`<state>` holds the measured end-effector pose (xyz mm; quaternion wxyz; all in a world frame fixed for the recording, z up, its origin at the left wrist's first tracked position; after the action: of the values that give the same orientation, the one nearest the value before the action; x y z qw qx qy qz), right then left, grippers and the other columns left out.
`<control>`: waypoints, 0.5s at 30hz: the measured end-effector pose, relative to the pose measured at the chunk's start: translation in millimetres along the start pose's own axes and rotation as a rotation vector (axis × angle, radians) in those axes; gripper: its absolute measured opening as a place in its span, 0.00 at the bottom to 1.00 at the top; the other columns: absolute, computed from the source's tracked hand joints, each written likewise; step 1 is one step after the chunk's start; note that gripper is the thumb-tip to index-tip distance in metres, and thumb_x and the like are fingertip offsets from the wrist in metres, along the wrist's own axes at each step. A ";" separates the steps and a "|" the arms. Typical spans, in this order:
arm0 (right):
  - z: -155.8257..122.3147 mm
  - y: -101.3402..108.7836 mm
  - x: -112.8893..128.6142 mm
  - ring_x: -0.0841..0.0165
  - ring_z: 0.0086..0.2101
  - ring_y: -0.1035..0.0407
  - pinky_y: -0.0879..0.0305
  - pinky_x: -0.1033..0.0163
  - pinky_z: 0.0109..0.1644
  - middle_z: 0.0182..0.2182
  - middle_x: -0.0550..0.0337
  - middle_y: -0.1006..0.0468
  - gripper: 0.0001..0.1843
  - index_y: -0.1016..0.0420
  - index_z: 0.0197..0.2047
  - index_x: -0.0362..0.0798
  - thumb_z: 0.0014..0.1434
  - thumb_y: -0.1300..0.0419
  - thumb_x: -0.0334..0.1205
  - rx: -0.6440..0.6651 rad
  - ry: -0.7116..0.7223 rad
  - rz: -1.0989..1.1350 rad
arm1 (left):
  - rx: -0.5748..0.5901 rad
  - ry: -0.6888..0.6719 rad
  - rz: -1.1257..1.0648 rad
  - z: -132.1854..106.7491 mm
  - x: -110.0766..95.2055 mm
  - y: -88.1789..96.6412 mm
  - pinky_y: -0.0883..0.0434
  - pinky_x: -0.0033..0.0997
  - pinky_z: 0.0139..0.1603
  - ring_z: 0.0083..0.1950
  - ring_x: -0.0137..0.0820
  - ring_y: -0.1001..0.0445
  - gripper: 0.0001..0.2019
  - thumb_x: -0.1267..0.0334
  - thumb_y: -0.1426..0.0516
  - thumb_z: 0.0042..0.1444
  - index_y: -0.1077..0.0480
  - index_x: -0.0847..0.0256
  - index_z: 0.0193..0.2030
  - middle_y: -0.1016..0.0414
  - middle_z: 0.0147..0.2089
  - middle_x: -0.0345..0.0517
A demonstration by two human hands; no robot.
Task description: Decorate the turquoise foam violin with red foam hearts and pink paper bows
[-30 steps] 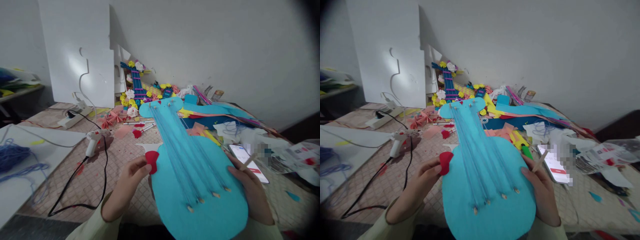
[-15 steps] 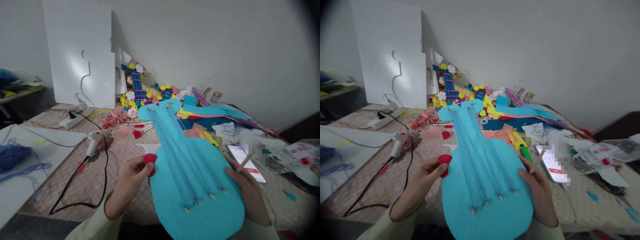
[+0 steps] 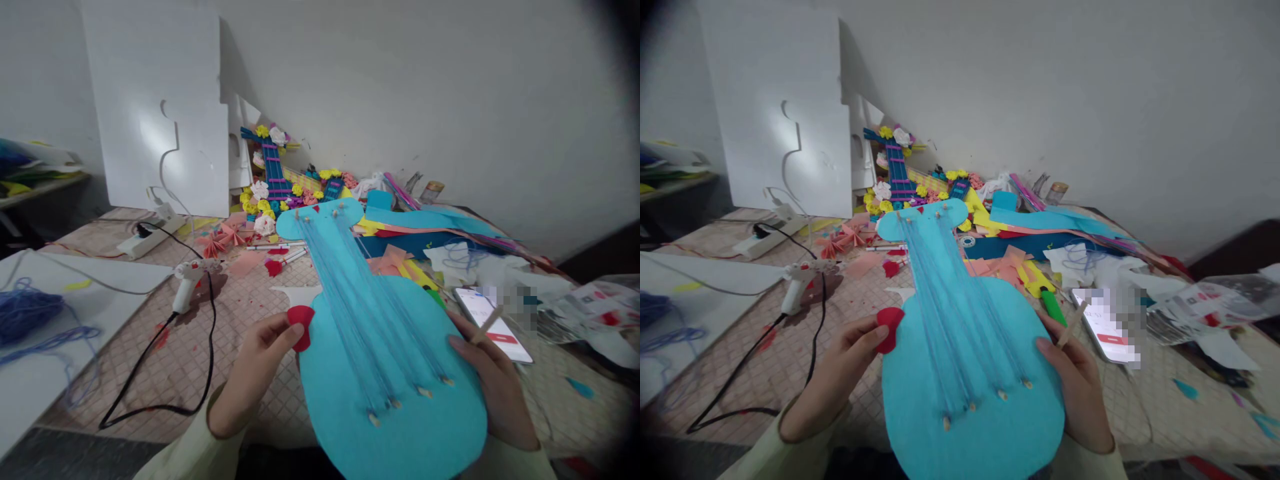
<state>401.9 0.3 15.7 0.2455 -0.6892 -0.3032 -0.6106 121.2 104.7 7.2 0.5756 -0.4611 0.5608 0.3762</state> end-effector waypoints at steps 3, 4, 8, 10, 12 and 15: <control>0.2 0.2 -0.6 0.56 0.45 0.32 0.30 0.56 0.39 0.42 0.65 0.24 0.17 0.24 0.37 0.61 0.39 0.36 0.46 0.006 -0.005 -0.011 | -0.006 -0.018 0.095 -0.4 -4.0 -0.9 0.36 0.26 0.30 0.29 0.28 0.34 0.09 0.59 0.42 0.46 0.26 0.63 0.29 0.27 0.27 0.43; 0.4 0.2 -1.0 0.56 0.45 0.32 0.30 0.56 0.39 0.41 0.65 0.23 0.17 0.24 0.37 0.61 0.39 0.36 0.46 0.008 -0.010 -0.012 | -0.009 -0.024 0.122 -0.6 -5.7 -1.2 0.37 0.26 0.29 0.28 0.28 0.35 0.09 0.59 0.43 0.46 0.26 0.63 0.28 0.28 0.25 0.42; 0.6 0.3 -2.3 0.57 0.46 0.32 0.30 0.58 0.39 0.41 0.65 0.23 0.19 0.24 0.38 0.61 0.38 0.35 0.46 -0.007 -0.034 0.021 | -0.020 -0.041 0.150 -1.1 -9.3 -2.2 0.39 0.25 0.28 0.27 0.27 0.37 0.10 0.59 0.44 0.47 0.29 0.64 0.24 0.32 0.23 0.41; 0.5 -0.5 -4.1 0.58 0.45 0.32 0.30 0.59 0.38 0.41 0.66 0.23 0.19 0.24 0.37 0.61 0.37 0.35 0.45 -0.020 -0.055 0.052 | -0.013 -0.028 0.110 -0.7 -7.0 -2.7 0.38 0.25 0.29 0.28 0.27 0.36 0.09 0.59 0.43 0.47 0.28 0.63 0.26 0.31 0.24 0.41; 0.4 -1.6 -5.8 0.59 0.45 0.32 0.30 0.61 0.38 0.40 0.66 0.23 0.18 0.24 0.37 0.60 0.37 0.34 0.44 -0.027 -0.060 0.069 | -0.012 -0.008 0.040 0.0 -3.1 -2.1 0.36 0.26 0.31 0.30 0.28 0.35 0.09 0.59 0.43 0.47 0.27 0.62 0.29 0.29 0.26 0.41; -0.2 -1.3 -8.3 0.60 0.43 0.30 0.30 0.62 0.37 0.40 0.65 0.23 0.17 0.23 0.36 0.58 0.38 0.34 0.44 -0.047 -0.038 0.064 | 0.002 0.013 -0.055 1.7 2.4 -1.4 0.35 0.28 0.37 0.33 0.29 0.32 0.10 0.59 0.42 0.47 0.26 0.60 0.36 0.27 0.32 0.42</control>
<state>400.2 0.1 7.5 0.2431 -0.7155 -0.2711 -0.5962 123.3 105.7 4.9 0.5826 -0.4782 0.5520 0.3567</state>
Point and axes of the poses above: each hand's wrist, its own z-axis towards the middle knuckle, its own y-axis out of the back of the hand, x = y × z, the point moved 7 cm from there along z, towards the middle knuckle
